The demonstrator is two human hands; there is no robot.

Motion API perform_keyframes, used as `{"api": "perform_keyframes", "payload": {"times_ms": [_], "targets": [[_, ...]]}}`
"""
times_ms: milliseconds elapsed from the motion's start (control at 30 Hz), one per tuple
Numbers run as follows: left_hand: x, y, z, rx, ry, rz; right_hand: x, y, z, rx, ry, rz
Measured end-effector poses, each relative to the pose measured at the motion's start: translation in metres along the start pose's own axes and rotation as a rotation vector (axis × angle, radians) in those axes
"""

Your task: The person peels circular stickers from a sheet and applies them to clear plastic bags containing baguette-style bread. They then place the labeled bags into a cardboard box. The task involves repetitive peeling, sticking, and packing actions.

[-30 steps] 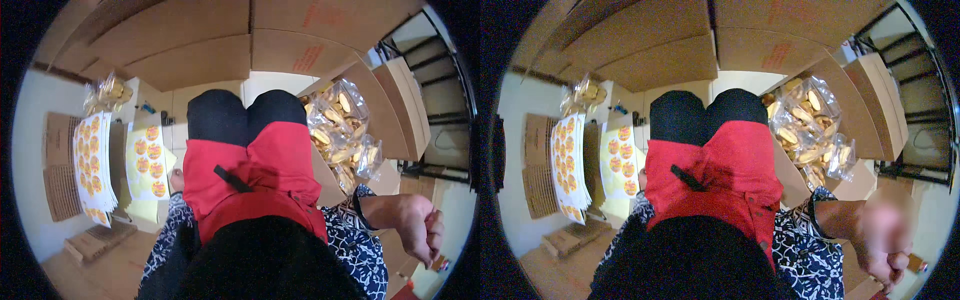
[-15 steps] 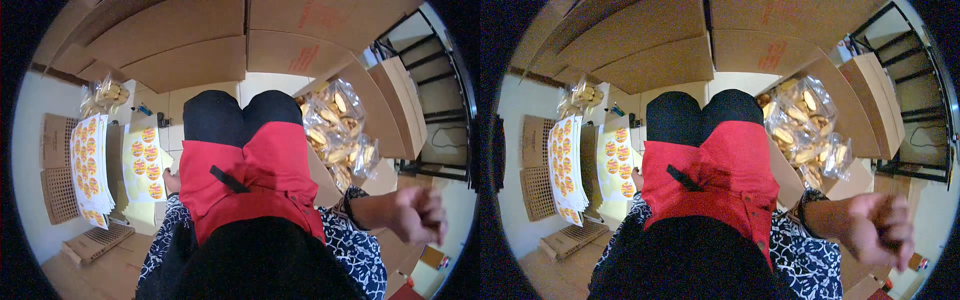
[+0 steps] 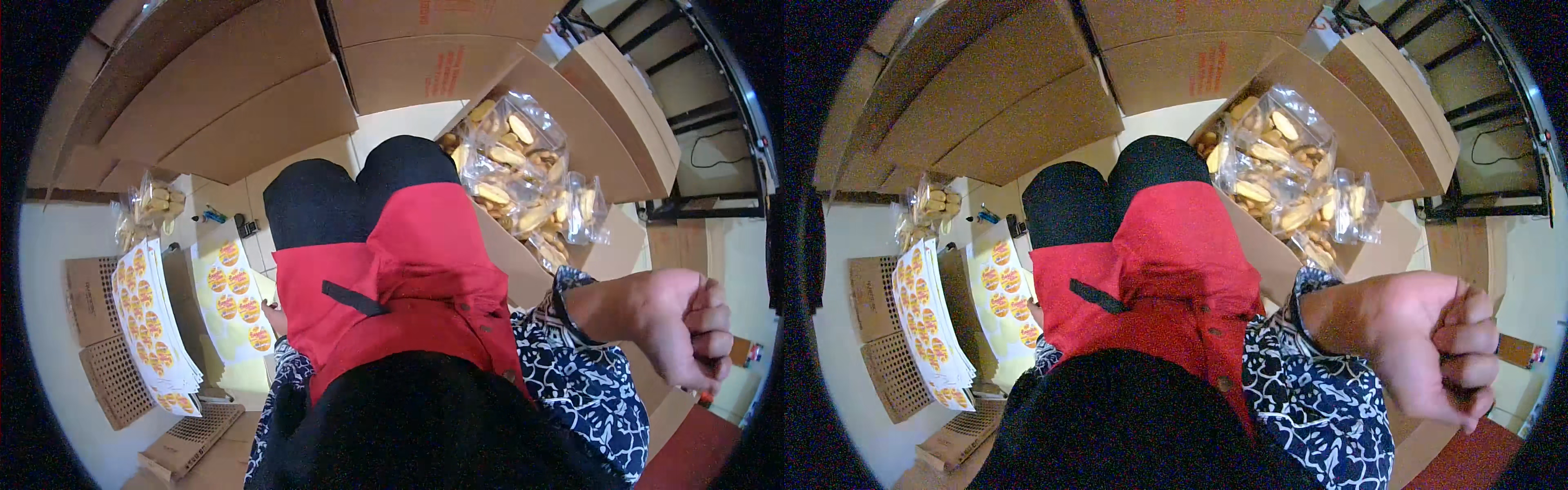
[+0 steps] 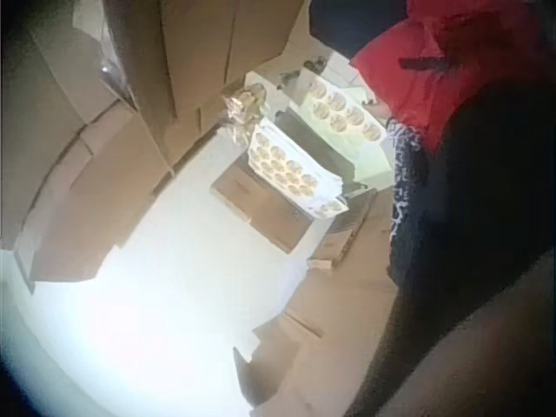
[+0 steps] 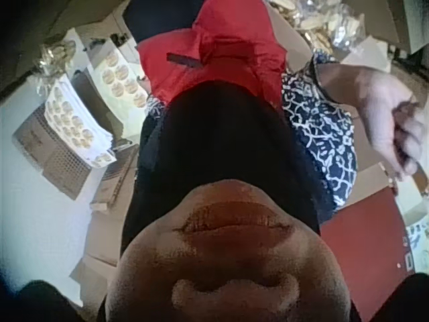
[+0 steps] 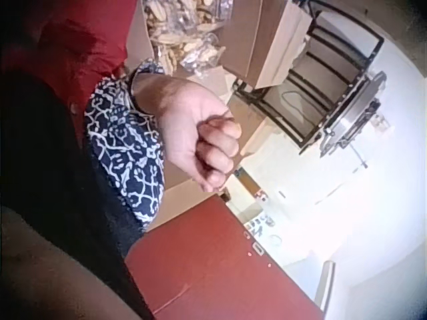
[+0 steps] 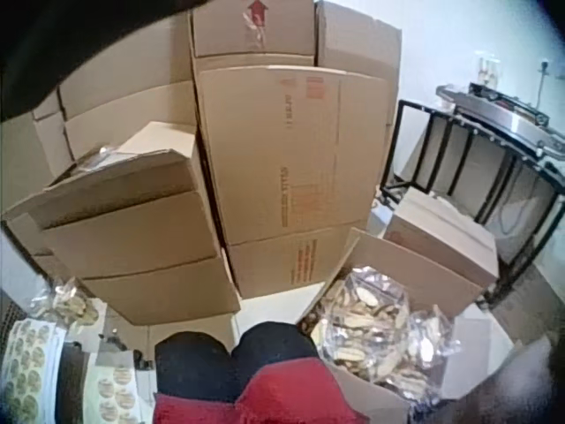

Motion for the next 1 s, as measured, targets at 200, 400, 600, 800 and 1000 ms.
{"api": "perform_keyframes", "payload": {"times_ms": [200,400,600,800,1000], "targets": [[0.023,0.019,0.012,0.063,0.128,0.032,-0.015,0.012,0.019,-0.079,0.132,-0.126],[0.028,0.014,0.043,0.041,0.136,-0.047,-0.061,0.039,0.04,-1.058,-0.991,-0.707],[0.052,0.03,0.056,0.086,0.065,-0.051,-0.04,0.037,0.058,-1.056,-0.639,-0.315],[0.02,0.017,-0.006,0.026,0.045,0.113,0.012,0.007,0.052,-0.489,-0.203,0.044],[-0.005,0.007,-0.012,0.042,0.015,-0.047,0.001,0.008,0.037,-0.38,-0.144,-0.029]]}}
Point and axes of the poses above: each hand's wrist, its own y-axis away from the middle knuckle, its own x-axis out of the back of the hand, z = x × y, the point moved 6 cm from there along -y, towards the middle knuckle, and after that the axes turned 9 degrees about -y, right-handed, at the moved point
